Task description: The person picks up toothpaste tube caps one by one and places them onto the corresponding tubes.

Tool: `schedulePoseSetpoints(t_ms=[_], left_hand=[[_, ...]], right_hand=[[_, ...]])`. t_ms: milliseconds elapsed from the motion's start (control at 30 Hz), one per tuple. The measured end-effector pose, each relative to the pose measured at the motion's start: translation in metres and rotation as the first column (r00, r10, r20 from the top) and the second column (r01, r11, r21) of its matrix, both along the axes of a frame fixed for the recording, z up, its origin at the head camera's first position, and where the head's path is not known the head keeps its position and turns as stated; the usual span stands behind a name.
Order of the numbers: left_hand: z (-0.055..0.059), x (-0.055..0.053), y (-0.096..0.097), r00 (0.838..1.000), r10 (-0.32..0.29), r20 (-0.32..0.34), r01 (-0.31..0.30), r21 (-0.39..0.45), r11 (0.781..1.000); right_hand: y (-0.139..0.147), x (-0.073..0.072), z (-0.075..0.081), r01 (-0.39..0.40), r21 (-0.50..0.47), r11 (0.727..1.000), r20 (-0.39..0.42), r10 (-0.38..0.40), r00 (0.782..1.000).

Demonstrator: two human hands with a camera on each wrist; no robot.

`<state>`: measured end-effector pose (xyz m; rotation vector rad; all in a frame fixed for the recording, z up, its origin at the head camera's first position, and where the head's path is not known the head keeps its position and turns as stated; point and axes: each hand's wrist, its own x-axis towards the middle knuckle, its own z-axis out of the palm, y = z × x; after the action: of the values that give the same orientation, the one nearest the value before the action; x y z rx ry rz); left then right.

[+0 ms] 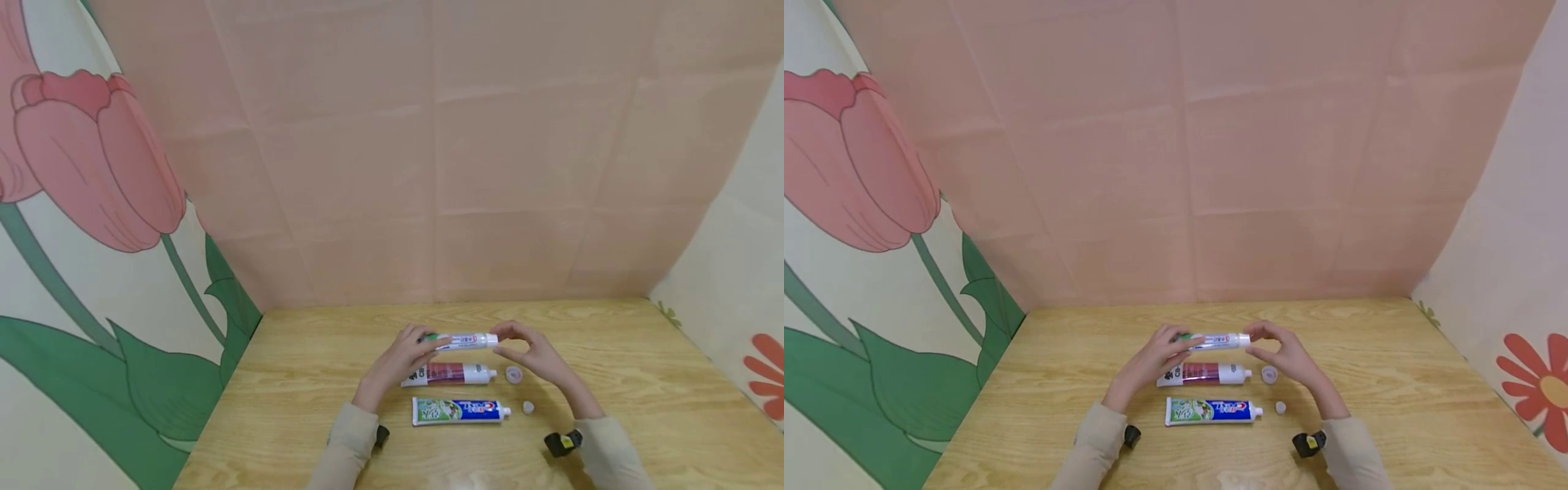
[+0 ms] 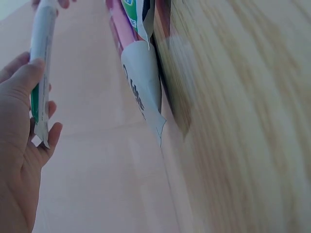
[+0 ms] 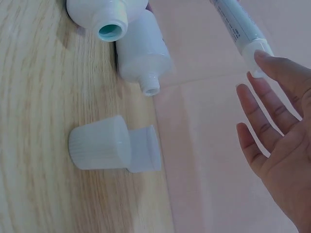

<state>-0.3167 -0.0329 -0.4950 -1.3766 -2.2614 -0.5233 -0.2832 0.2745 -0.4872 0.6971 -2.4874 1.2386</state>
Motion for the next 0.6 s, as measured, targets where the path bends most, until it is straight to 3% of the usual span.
schedulePoseSetpoints(t_ms=[167,300,367,600], left_hand=[[0.001,0.001,-0.001,1.0,0.014,-0.001,-0.014,0.001,1.0],[0.002,0.001,-0.001,1.0,0.021,-0.011,-0.02,0.004,1.0],[0.003,0.002,-0.001,1.0,0.023,-0.013,-0.023,0.008,1.0],[0.003,0.003,-0.003,0.999,0.027,-0.036,-0.027,0.016,1.0]], right_hand=[[0.0,-0.001,0.0,-0.004,-0.003,1.0,0.008,0.004,1.0],[-0.007,0.01,0.017,-0.001,0.014,1.0,0.047,0.0,0.999],[-0.008,0.011,0.018,0.006,0.02,1.0,0.069,-0.008,0.998],[-0.001,-0.001,0.001,-0.002,0.001,1.0,0.051,0.002,0.999]])
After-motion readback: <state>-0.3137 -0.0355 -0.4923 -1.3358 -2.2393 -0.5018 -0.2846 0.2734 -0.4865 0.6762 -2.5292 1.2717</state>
